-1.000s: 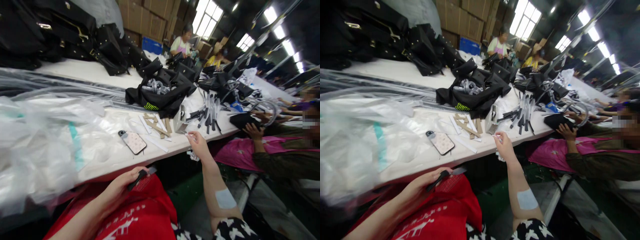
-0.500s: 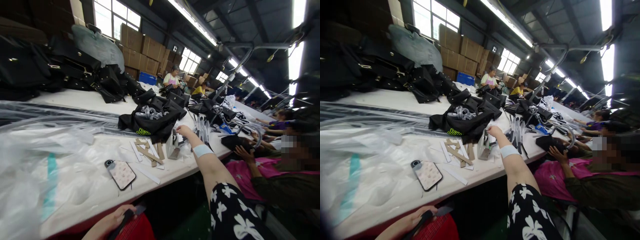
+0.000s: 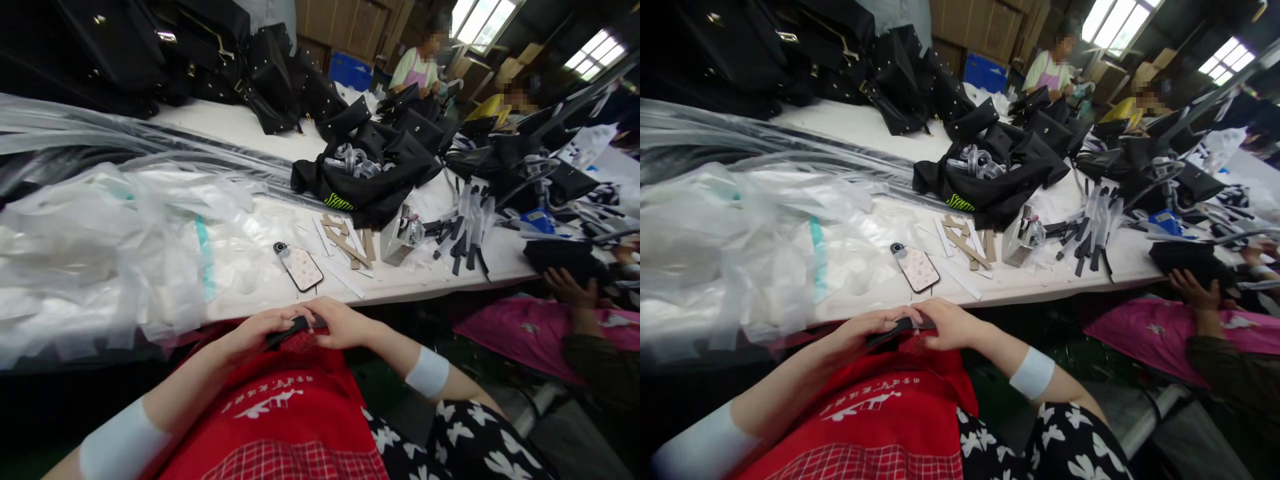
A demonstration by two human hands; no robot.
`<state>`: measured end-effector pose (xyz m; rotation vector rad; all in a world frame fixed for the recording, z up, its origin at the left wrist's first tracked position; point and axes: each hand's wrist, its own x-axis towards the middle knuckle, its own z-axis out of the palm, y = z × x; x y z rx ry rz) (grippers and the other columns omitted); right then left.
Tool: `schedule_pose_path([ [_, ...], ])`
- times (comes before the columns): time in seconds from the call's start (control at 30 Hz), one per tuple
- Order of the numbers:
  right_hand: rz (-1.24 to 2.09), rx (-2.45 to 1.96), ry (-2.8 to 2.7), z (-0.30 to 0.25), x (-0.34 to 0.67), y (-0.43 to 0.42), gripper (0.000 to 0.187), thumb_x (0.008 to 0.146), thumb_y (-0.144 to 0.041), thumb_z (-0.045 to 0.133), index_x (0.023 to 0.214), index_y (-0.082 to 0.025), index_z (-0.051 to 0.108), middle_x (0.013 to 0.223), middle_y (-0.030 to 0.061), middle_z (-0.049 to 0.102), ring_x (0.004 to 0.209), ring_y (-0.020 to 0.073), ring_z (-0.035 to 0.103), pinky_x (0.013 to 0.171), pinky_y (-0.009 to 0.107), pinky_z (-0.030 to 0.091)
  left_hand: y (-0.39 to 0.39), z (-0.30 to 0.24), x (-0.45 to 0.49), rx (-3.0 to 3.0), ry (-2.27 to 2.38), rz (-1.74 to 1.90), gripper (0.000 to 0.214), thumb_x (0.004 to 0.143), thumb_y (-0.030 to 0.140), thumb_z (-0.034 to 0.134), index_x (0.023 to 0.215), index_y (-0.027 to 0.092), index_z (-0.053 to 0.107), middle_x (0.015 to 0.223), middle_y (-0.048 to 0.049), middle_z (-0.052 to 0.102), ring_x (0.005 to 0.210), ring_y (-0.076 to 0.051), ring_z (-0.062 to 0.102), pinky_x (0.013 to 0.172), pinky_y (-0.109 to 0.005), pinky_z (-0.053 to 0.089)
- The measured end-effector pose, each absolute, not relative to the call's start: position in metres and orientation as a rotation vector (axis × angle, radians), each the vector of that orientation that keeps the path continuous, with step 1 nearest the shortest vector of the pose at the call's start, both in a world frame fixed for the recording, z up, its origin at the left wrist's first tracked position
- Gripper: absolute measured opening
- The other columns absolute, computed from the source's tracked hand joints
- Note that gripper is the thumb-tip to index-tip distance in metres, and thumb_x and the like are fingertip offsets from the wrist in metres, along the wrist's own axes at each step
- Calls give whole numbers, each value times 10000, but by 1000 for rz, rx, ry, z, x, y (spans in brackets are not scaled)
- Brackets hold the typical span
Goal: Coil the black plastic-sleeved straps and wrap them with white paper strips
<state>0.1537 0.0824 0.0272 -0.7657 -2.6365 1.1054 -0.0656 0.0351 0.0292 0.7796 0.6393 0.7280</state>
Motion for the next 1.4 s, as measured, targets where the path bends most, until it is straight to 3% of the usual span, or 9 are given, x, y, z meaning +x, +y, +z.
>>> schedule_pose_path([
  [0.13,898,-1046,-2549,-1,148,62,258,865,-89,446,1011,-181,637,882,57,657,850,176,593,814,288,450,31,33,-75,678,666,715,321,819,276,629,1113,153,670,1146,-112,645,929,-222,625,861,-317,465],
  [0.27,817,-1189,-2519,5,156,61,248,898,-117,433,1030,-189,630,939,71,661,876,185,605,806,283,454,26,28,-86,606,655,491,264,882,335,577,1003,126,684,882,-120,704,649,-162,647,620,-253,513],
  [0.43,1025,-1208,-2416,17,157,47,204,920,-177,428,912,-195,632,869,43,662,808,174,611,766,280,458,29,31,-79,431,467,373,249,898,304,548,862,102,690,435,37,489,293,-41,328,343,-156,345],
  [0.73,1887,-1211,-1397,16,141,12,382,796,-531,635,841,-170,520,598,-24,608,450,106,566,472,213,453,55,24,8,666,816,1143,240,879,322,590,1035,158,669,960,-95,705,909,-199,644,882,-307,471],
  [1.03,1987,-1131,-1004,25,214,0,346,780,-426,707,672,-148,531,353,-138,337,266,2,224,408,182,405,13,32,-13,2191,820,489,339,954,347,337,790,196,593,720,-59,603,647,-206,548,673,-315,409],
  [1.17,2138,-1131,-1082,8,220,9,356,807,-435,671,655,-154,514,362,-133,335,273,5,218,400,177,386,2,43,-17,2137,849,357,408,954,418,326,701,190,552,626,-13,539,555,-155,468,571,-271,356],
  [1.23,2054,-1171,-1272,8,216,16,308,811,-434,662,746,-150,561,458,-81,477,343,37,378,459,189,420,0,42,-19,1820,838,397,482,946,498,320,646,184,528,558,9,495,499,-124,415,525,-248,332],
  [1.3,1780,-1201,-1537,12,208,22,299,794,-391,683,961,-154,608,751,14,643,620,104,591,643,235,491,1,39,-21,1375,773,456,535,908,601,336,641,179,528,472,39,433,420,-100,340,462,-234,303],
  [1.4,1358,-1188,-1858,17,187,26,434,790,-308,676,1191,-192,559,1142,82,613,1032,192,578,911,311,445,7,41,-24,807,667,565,518,877,615,398,685,164,564,383,89,317,337,-76,234,407,-222,298],
])
